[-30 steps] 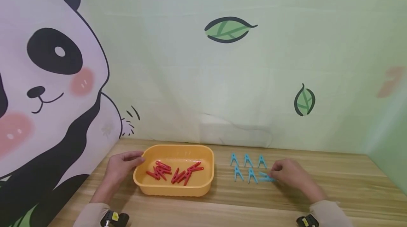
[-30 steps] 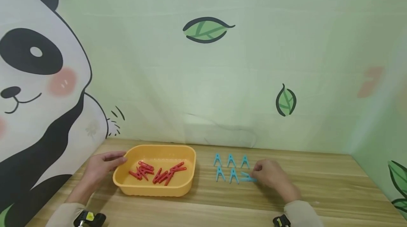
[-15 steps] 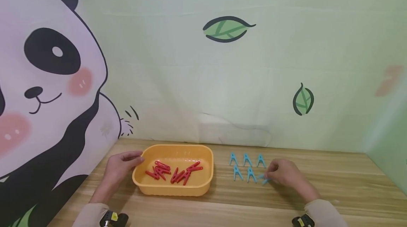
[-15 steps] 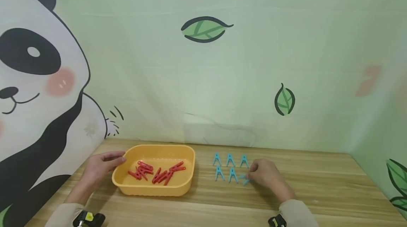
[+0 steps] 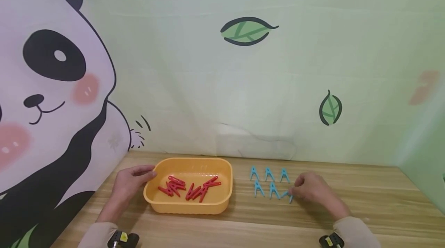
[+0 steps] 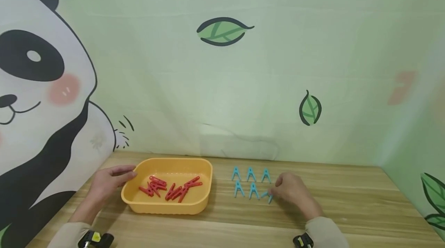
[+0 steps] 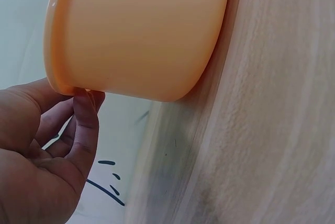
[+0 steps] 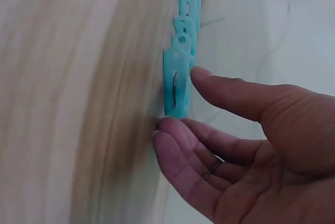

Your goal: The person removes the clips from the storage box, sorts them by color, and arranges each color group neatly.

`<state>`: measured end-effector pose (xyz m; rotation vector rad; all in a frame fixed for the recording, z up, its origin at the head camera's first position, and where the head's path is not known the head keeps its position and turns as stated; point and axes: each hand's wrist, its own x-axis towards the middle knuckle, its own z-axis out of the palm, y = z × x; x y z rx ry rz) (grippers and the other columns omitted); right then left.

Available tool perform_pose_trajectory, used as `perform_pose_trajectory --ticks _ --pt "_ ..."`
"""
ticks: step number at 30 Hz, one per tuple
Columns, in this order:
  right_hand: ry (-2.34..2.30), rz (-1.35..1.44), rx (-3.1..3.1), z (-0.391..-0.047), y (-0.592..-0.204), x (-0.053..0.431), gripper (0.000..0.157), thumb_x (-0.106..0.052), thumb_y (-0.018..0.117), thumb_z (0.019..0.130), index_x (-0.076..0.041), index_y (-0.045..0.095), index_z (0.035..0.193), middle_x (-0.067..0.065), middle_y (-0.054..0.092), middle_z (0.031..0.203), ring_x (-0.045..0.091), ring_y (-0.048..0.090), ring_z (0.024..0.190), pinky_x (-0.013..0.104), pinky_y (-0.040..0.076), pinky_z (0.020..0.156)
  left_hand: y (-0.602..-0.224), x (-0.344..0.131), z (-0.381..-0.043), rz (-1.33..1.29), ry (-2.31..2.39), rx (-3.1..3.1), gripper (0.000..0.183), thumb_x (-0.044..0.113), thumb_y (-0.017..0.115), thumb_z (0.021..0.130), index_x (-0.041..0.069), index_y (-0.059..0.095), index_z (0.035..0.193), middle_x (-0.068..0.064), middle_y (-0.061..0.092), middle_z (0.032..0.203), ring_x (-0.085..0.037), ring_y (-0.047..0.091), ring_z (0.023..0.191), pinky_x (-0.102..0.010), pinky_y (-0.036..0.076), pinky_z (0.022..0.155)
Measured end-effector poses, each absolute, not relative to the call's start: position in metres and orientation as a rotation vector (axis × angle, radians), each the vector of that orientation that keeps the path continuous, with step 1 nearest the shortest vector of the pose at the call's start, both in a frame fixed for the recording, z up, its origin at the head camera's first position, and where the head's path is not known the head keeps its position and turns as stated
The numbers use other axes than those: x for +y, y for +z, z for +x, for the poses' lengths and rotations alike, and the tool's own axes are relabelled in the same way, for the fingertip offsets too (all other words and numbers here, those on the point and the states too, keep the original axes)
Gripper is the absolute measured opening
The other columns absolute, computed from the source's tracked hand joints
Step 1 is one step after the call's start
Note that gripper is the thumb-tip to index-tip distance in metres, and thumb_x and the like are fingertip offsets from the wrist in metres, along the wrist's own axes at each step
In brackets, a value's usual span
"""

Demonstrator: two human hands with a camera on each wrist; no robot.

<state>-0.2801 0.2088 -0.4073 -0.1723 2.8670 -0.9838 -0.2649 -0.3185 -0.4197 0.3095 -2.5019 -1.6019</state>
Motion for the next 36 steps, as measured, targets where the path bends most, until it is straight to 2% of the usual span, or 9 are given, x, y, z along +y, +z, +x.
perform_pose_trajectory --ticks 6,23,27,36 --pt "-0.989 -0.273 2.921 -0.283 -0.413 0.207 0.024 -0.008 0.083 0.087 0.007 0.072 0.103 0.007 0.07 0.092 0.022 0.065 0.085 0.041 0.059 0.076 -0.42 -0.319 -0.265 0.313 -1.615 -2.5 0.043 0.02 0.08 0.098 -0.006 0.071 0.131 -0.021 0.072 0.129 -0.03 0.07 0.115 -0.027 0.061 0.088" --pt "-1.106 -0.349 2.883 -0.287 -0.421 0.206 0.014 0.001 0.077 0.091 0.005 0.072 0.103 0.003 0.068 0.088 0.019 0.064 0.083 0.033 0.057 0.07 -0.419 -0.319 -0.264 0.334 -1.592 -2.519 0.046 0.023 0.079 0.099 -0.005 0.069 0.134 -0.021 0.072 0.13 -0.036 0.067 0.122 -0.037 0.059 0.098" --pt "-1.117 -0.342 2.876 -0.287 -0.42 0.204 0.013 0.001 0.077 0.091 0.005 0.072 0.103 0.004 0.068 0.088 0.019 0.064 0.082 0.033 0.057 0.069 -0.418 -0.319 -0.263 0.331 -1.592 -2.514 0.045 0.022 0.079 0.099 -0.005 0.069 0.134 -0.021 0.072 0.129 -0.036 0.068 0.121 -0.036 0.06 0.097" --pt "-1.127 -0.436 3.004 -0.281 -0.402 0.195 0.02 -0.003 0.077 0.094 0.008 0.073 0.11 0.008 0.074 0.096 0.027 0.07 0.091 0.045 0.061 0.08 -0.419 -0.319 -0.264 0.335 -1.606 -2.513 0.044 0.021 0.079 0.099 -0.004 0.069 0.134 -0.022 0.07 0.133 -0.036 0.067 0.122 -0.036 0.06 0.097"
